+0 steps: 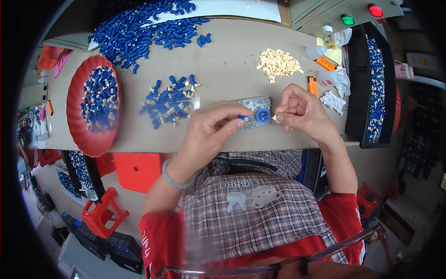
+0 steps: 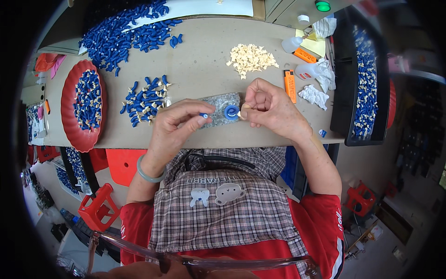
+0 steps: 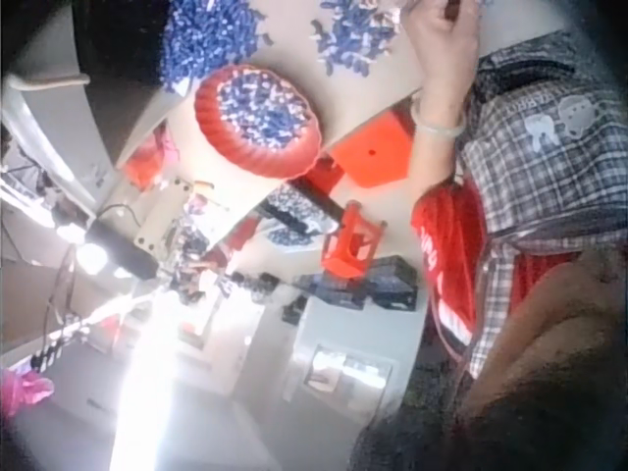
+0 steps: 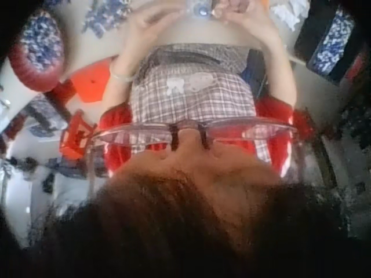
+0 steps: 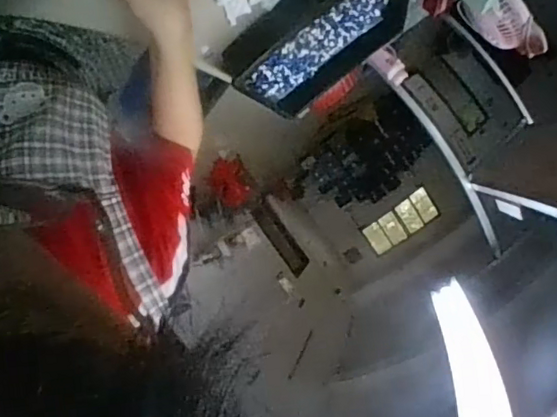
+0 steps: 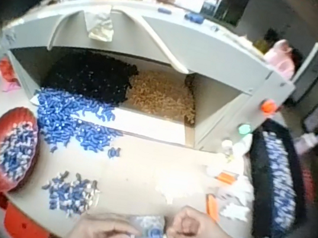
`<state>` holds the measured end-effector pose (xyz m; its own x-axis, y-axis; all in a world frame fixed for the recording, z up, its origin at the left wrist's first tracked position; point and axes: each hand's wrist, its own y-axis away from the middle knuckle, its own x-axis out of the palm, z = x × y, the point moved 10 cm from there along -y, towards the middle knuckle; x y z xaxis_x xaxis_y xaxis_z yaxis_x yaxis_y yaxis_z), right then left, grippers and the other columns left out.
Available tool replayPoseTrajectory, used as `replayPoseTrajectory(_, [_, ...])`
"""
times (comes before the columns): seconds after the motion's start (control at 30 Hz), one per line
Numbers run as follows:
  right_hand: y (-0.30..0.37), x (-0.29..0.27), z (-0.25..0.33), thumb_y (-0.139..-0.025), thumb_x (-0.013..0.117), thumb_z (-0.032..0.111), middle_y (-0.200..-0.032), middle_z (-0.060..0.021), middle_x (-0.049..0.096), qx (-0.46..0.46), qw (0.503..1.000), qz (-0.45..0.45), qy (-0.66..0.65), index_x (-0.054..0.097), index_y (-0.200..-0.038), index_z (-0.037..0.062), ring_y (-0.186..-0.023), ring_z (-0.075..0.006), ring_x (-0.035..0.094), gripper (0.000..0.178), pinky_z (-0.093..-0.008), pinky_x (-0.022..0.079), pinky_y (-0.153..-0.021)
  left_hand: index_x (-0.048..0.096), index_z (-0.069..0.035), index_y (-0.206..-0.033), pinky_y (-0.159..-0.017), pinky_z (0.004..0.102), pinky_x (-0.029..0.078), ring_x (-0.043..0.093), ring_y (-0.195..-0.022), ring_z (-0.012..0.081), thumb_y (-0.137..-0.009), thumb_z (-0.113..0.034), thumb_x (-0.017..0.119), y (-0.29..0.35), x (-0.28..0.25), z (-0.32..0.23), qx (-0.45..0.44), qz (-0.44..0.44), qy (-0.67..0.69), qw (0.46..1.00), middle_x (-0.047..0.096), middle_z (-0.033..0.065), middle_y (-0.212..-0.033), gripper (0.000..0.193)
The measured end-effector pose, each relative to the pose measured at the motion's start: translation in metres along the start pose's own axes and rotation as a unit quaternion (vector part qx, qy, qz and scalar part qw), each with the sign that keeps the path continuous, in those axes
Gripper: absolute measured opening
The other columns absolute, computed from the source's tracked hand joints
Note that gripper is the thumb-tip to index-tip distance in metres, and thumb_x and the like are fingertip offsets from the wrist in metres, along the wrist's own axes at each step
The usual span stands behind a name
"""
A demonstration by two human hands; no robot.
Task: The person assembles small blue plastic housings by hand, inserting white pins and small metal components into them at a workbench.
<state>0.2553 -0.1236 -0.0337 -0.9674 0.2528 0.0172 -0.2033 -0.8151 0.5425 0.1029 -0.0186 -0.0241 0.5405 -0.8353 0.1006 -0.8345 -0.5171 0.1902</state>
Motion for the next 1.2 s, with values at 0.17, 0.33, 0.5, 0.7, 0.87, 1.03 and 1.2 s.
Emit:
replayPoseTrajectory(0.17, [0.002,0.014,-0.002,-0.084,0.072,-0.003,-0.084,-0.0034,0.066,-0.015,0.986,0.038,-0.159,0.052,-0.1,0.0081,-0.066,-0.0069,0.061,0.028,-0.0202,0.05,-0.058,0.072,0.001,-0.105,-0.074,0.0259,0.056,0.068,-0.084,0.0156,-0.088,0.0,0.07,0.002,0.018,-0.004,0.054,0.018,-0.067,0.996,0.07,0.0101,-0.097,0.017])
replayPoseTrajectory(0.33, [0.004,0.026,-0.002,-0.085,0.072,-0.003,-0.086,-0.0052,0.068,-0.043,0.977,0.05,-0.203,0.051,-0.1,0.0078,-0.067,-0.0074,0.062,0.028,-0.0203,0.05,-0.059,0.071,0.002,-0.102,-0.074,0.0279,0.059,0.07,-0.083,0.0163,-0.085,0.002,0.072,0.001,0.023,-0.002,0.052,-0.003,-0.055,0.997,0.071,0.0108,-0.096,0.017])
replayPoseTrajectory(0.5, [0.005,0.031,-0.004,-0.086,0.072,-0.003,-0.086,-0.0057,0.068,-0.045,0.976,0.053,-0.204,0.051,-0.1,0.0078,-0.067,-0.0076,0.062,0.027,-0.0207,0.05,-0.06,0.07,0.002,-0.1,-0.073,0.0288,0.059,0.071,-0.082,0.0177,-0.083,0.003,0.073,0.001,0.024,-0.002,0.06,-0.009,-0.068,0.996,0.071,0.0108,-0.094,0.017])
replayPoseTrajectory(0.7, [0.004,0.034,-0.007,-0.086,0.072,-0.003,-0.086,-0.0052,0.068,-0.051,0.978,0.059,-0.193,0.051,-0.099,0.0077,-0.069,-0.0074,0.061,0.027,-0.021,0.05,-0.06,0.069,0.002,-0.098,-0.07,0.0298,0.059,0.071,-0.08,0.0217,-0.083,0.002,0.073,0.003,0.026,-0.007,0.087,-0.003,-0.108,0.99,0.07,0.0118,-0.092,0.016])
replayPoseTrajectory(0.87, [0.005,0.032,-0.007,-0.085,0.071,-0.005,-0.085,-0.0045,0.066,-0.06,0.983,0.037,-0.168,0.05,-0.1,0.0074,-0.07,-0.0066,0.061,0.028,-0.0209,0.05,-0.061,0.068,0.002,-0.097,-0.065,0.0329,0.057,0.069,-0.076,0.0266,-0.08,0.004,0.072,0.006,0.031,-0.025,0.164,-0.01,-0.197,0.966,0.068,0.0134,-0.088,0.017])
replayPoseTrajectory(1.03, [0.009,0.033,-0.005,-0.085,0.068,-0.006,-0.08,-0.0015,0.064,-0.082,0.986,-0.012,-0.145,0.047,-0.098,0.0064,-0.069,-0.0048,0.06,0.027,-0.0207,0.05,-0.06,0.07,0.002,-0.097,-0.065,0.0321,0.057,0.07,-0.078,0.0276,-0.077,0.007,0.074,0.014,0.036,-0.039,0.243,-0.029,-0.298,0.922,0.069,0.0141,-0.09,0.021])
replayPoseTrajectory(1.2, [0.016,0.033,-0.006,-0.085,0.068,-0.008,-0.079,-0.0003,0.062,-0.091,0.985,-0.041,-0.143,0.046,-0.1,0.0062,-0.07,-0.0037,0.059,0.03,-0.0196,0.048,-0.059,0.069,0.004,-0.098,-0.065,0.0335,0.057,0.069,-0.077,0.0275,-0.075,0.009,0.073,0.023,0.045,-0.052,0.317,-0.055,-0.34,0.884,0.068,0.0142,-0.089,0.024])
